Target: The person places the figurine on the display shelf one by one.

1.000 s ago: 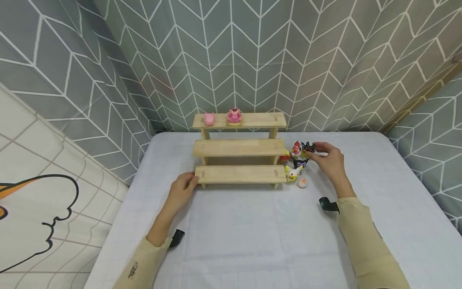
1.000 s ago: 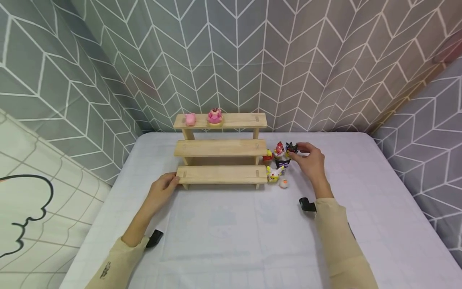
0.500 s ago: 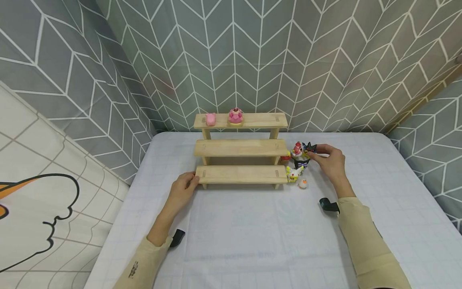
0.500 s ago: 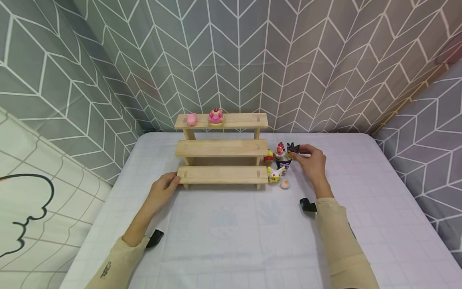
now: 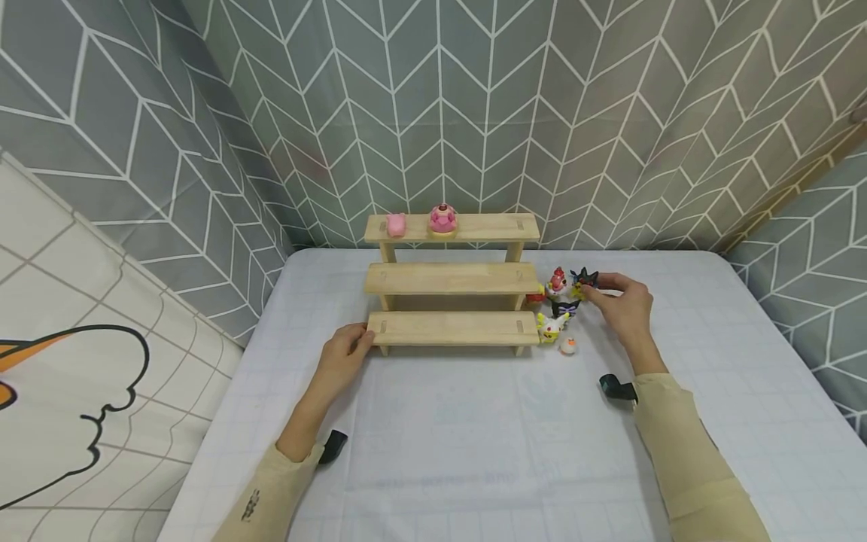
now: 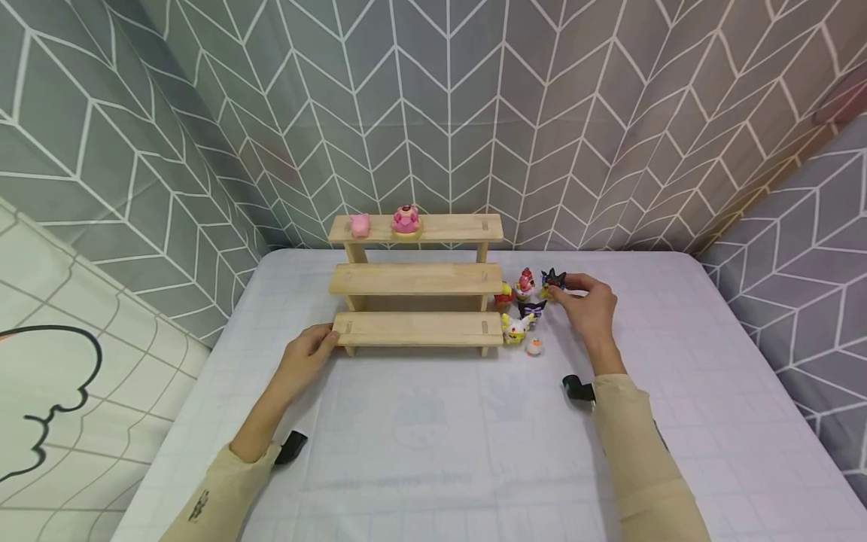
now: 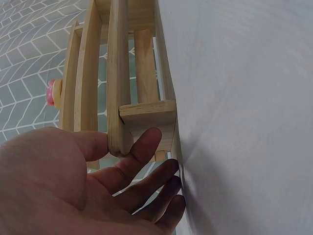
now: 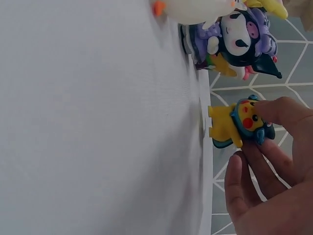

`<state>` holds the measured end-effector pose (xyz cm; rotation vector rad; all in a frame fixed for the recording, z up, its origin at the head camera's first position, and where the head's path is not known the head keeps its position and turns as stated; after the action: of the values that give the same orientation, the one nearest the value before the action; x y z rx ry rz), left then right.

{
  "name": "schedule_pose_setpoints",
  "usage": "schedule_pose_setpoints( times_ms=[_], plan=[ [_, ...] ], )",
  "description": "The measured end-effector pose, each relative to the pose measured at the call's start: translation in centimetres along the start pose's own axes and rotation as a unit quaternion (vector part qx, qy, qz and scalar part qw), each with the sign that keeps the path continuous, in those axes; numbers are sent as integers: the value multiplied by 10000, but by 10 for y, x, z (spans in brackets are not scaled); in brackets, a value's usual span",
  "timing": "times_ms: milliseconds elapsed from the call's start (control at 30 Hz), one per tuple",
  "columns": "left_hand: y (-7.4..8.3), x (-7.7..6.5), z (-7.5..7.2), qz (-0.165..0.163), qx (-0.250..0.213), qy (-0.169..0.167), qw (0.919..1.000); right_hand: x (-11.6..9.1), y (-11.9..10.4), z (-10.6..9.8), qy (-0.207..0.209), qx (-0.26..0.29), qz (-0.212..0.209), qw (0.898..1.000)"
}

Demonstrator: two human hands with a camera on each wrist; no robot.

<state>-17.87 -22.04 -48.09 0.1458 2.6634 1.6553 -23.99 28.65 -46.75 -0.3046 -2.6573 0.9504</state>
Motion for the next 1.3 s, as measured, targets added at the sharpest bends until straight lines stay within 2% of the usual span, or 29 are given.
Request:
schedule_pose_setpoints(
  times_ms=[200,467,833,1100,1300],
  plan=[
    [0,-1,-2,-12,34,35,10000,2,-7,-7,573,303,71,9979],
    [-1,-1,-4,12,5,20,10000,-1,-34,-23,888,405,-166,9951],
    [-3,-1,0,-38,-11,-10,10000,-10,-71,-41,914,545,-380,9936],
    [1,0,1,-5,-1,9,10000,-8,-103,-55,1180,645,-858,9872],
    [2,-1,1,-28,-9,18,10000,-2,-132,-55,1031,820,-1182,9842]
  ],
)
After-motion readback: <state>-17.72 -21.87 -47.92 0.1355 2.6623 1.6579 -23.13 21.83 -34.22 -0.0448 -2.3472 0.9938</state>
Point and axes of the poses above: each hand's wrist, its own x-axis towards the middle knuckle, its own z-axis out of the palm, y = z × x, the point moved 1 cm from there along x, towards the middle knuckle, and after that the axes turned 13 degrees about -x, right-handed, at the moved point
